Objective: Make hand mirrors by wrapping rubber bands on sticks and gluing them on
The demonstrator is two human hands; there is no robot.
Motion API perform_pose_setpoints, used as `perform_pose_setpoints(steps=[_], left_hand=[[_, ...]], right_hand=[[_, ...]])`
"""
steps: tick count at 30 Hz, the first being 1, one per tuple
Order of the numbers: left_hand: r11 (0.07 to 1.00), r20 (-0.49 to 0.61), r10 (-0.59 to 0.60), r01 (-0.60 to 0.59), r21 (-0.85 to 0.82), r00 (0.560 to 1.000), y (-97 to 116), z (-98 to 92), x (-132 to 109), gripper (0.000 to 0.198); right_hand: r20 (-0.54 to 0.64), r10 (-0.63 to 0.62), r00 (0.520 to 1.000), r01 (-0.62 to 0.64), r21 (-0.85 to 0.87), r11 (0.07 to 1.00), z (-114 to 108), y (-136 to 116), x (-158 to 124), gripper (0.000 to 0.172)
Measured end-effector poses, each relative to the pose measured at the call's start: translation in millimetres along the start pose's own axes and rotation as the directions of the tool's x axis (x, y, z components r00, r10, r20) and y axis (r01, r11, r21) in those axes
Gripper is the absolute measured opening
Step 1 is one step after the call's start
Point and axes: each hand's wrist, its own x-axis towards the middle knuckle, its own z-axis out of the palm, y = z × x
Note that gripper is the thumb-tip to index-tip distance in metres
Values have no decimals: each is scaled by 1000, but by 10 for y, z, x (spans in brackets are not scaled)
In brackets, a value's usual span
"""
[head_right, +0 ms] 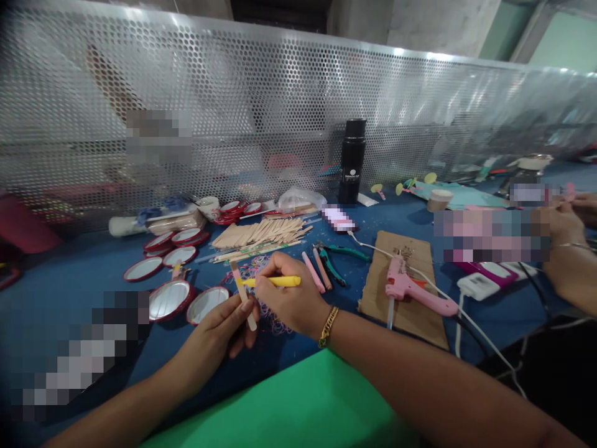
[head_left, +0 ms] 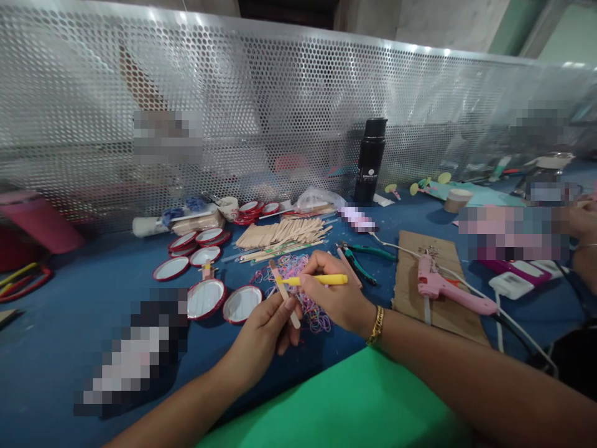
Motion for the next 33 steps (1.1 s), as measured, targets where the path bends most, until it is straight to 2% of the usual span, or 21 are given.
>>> perform_pose_setpoints(steps=[3,8,12,18,22,26,33], left_hand=[[1000,5,5,-5,3,1000,7,-2,0,38],[1000,19,-3,3,13,1000,-2,-15,15,38],[1000,13,8,-8,13,1000,-12,-19,19,38],[1000,9,-5,5,-1,1000,-7,-6,11,37],[1000,-4,7,-7,-3,1000,0,-1,11,38],[1000,7,-6,6,-10,1000,-19,-8,20,39],[1000,-4,0,0,-10,1000,-7,-2,15,38]], right_hand=[[-22,21,1000,-21,14,1000,-2,-1,1,10],[19,1,1000,-2,25,1000,5,8,0,12],[-13,33,999,-33,14,999,-4,9,4,11],[17,-21,1000,21,5,1000,0,6,6,12],[-19,17,1000,-17,6,1000,0,11,7,11],[31,24,999,-26,67,997,13,14,-2,11],[-16,-21,1000,20,-20,1000,-2,-9,2,11]])
